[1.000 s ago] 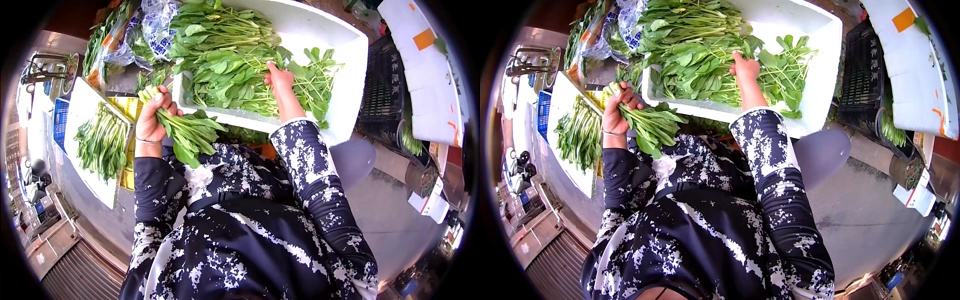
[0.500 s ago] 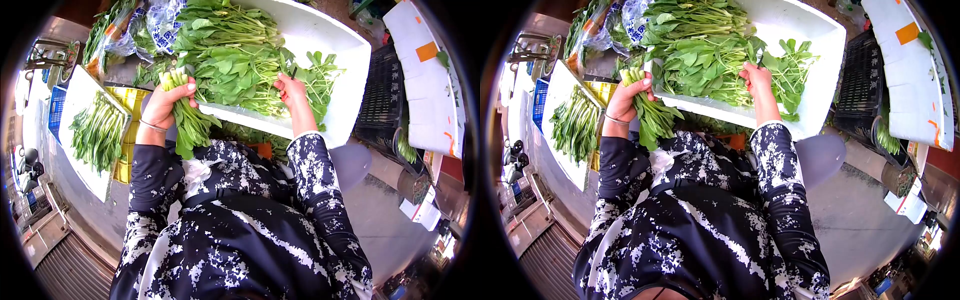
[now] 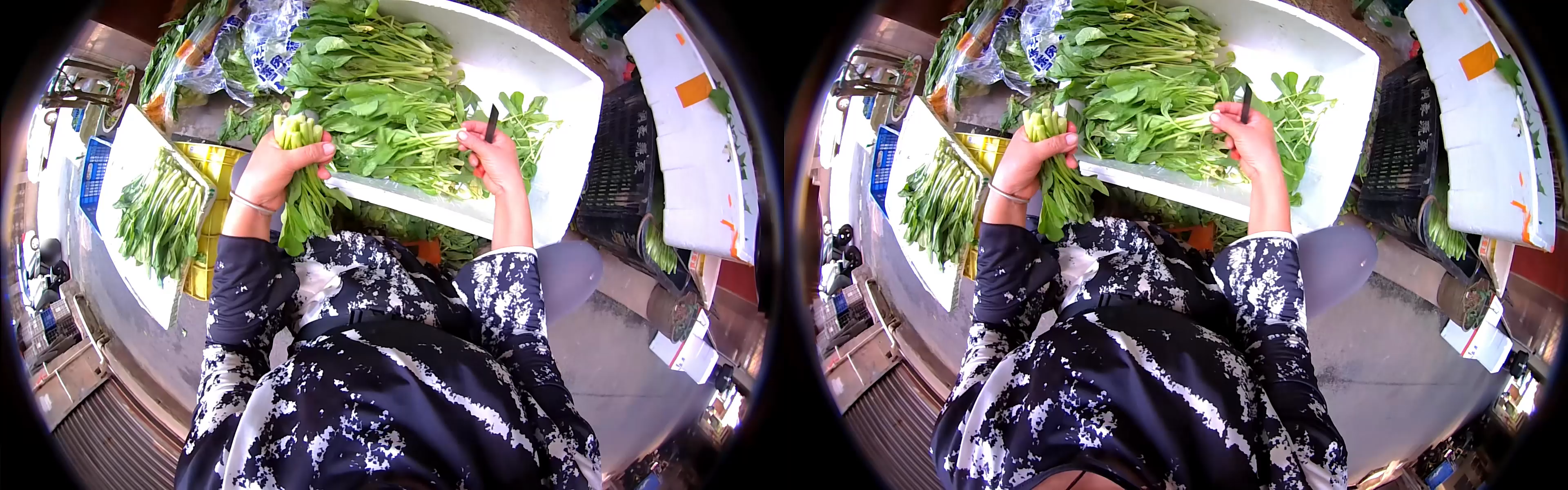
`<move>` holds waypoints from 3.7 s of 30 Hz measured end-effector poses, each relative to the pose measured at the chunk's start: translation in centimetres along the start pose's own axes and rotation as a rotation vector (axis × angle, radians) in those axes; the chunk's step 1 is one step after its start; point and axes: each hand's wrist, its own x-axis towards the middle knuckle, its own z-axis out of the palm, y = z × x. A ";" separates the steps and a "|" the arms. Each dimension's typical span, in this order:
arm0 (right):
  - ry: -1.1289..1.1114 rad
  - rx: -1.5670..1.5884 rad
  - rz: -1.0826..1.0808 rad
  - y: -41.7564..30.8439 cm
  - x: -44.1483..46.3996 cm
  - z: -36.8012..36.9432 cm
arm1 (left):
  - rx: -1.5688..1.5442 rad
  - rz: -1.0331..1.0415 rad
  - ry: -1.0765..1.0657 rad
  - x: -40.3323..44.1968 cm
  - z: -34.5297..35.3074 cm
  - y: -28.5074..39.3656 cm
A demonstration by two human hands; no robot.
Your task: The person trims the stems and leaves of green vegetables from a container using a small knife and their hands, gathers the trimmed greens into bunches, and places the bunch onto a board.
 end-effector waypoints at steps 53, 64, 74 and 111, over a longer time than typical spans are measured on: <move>0.031 0.187 -0.317 -2.2 -8.1 0.2 | 0.375 0.263 -0.358 5.9 12.9 -1.9; 0.617 -1.046 -0.477 -1.6 -5.1 -8.0 | 0.647 0.420 0.051 5.2 8.2 0.7; 0.001 -0.244 -0.231 -3.4 -6.6 -1.4 | 0.477 0.378 0.162 4.7 8.1 -0.8; -0.093 0.174 -0.129 -3.5 -6.5 1.6 | 0.424 0.288 -0.243 2.5 9.0 -2.1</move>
